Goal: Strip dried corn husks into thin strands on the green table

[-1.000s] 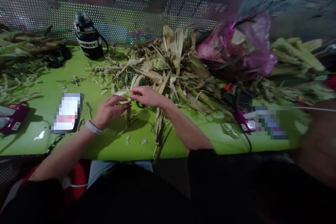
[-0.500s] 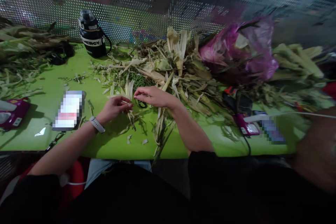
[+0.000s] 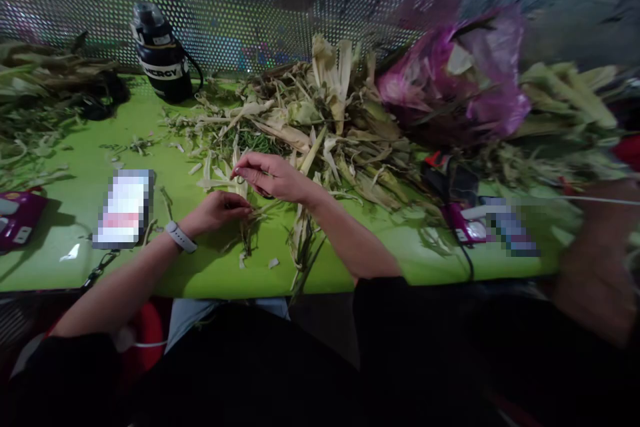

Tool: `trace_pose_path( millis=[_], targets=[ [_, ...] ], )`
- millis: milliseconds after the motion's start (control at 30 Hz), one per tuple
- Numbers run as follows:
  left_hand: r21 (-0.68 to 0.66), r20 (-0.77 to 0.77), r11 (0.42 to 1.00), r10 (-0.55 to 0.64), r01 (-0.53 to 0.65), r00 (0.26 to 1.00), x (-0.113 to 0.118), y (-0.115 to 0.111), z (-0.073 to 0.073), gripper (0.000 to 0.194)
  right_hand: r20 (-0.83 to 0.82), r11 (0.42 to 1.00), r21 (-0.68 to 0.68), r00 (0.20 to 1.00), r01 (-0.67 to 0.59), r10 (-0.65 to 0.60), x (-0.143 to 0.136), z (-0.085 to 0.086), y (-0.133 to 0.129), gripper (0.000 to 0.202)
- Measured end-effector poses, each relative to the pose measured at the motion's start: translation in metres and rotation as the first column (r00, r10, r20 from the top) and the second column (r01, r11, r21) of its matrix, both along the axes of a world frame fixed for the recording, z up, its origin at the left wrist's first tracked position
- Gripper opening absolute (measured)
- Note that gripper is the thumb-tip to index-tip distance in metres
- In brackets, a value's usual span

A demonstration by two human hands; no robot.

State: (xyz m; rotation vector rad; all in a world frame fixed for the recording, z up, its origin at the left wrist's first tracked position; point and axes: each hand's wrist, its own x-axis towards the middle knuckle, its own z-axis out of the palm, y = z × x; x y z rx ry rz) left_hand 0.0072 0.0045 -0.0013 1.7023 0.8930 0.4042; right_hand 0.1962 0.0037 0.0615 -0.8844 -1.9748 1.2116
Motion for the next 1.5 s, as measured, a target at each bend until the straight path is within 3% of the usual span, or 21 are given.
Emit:
trace_pose_path(
  millis=[100,167,267,367,400,500,600,733,900,1167,1267,1367,1433,1500],
  targets=[
    [0.002,-0.022,1.0,0.001,-0.001,1.0,0.001,-0.001,0.0,0.04,0.006,0.998,0.038,0.998,0.057,-0.057,-0.004,-0.013,0.007,0.025],
    [-0.023,-0.024,0.999,0.04,-0.041,0.999,0.001,-0.001,-0.002,0.044,0.014,0.98,0.148,0.99,0.137,-0.14,-0.003,-0.021,0.014,0.027],
    [-0.096,0.004,0.99,0.104,-0.103,0.995,0.0,0.0,-0.002,0.048,0.066,0.901,0.332,0.946,0.279,-0.317,0.005,-0.026,0.023,0.043],
    [-0.193,0.066,0.97,0.162,-0.147,0.985,0.0,0.001,-0.001,0.048,0.17,0.82,0.461,0.874,0.338,-0.455,0.013,-0.015,0.02,0.028],
    [-0.218,0.076,0.964,0.173,-0.153,0.982,0.0,0.002,0.0,0.047,0.239,0.826,0.474,0.859,0.304,-0.453,0.015,-0.011,0.016,0.027],
    [-0.255,0.082,0.953,0.19,-0.164,0.978,0.0,0.003,0.0,0.047,0.532,0.922,0.367,0.785,0.123,-0.317,0.014,-0.006,0.0,0.039],
    [-0.258,0.107,0.954,0.186,-0.153,0.977,-0.001,0.004,-0.003,0.046,0.682,0.97,0.243,0.71,0.006,-0.175,0.011,-0.018,-0.016,0.041],
    [-0.229,0.137,0.969,0.13,-0.096,0.982,-0.003,0.006,-0.006,0.04,0.574,0.973,0.229,0.809,-0.01,-0.127,0.013,-0.038,-0.025,0.028],
    [-0.199,0.149,0.98,0.056,-0.026,0.987,-0.007,0.009,-0.001,0.033,0.378,0.991,0.134,0.925,-0.015,-0.037,0.021,-0.041,-0.023,0.025],
    [-0.089,0.149,0.995,-0.027,0.041,0.988,-0.01,0.011,0.001,0.023,0.233,0.995,0.04,0.969,-0.095,0.083,0.024,-0.041,-0.023,0.015],
    [-0.036,0.158,0.999,-0.029,0.035,0.987,-0.011,0.011,0.003,0.022,0.149,0.999,-0.008,0.988,0.031,-0.03,0.021,-0.043,-0.023,0.005],
    [-0.02,0.182,0.999,-0.02,0.024,0.983,-0.012,0.011,0.007,0.022,0.017,0.987,-0.1,0.992,0.127,-0.126,0.016,-0.05,-0.025,0.031],
    [-0.042,0.204,0.999,-0.024,0.033,0.979,-0.012,0.011,0.009,0.022,-0.024,0.986,-0.142,0.996,0.085,-0.089,0.014,-0.056,-0.025,0.046],
    [-0.078,0.221,0.996,-0.028,0.046,0.975,-0.013,0.011,0.01,0.022,-0.014,0.994,-0.088,0.998,0.064,-0.065,0.013,-0.061,-0.024,0.05]
  ],
)
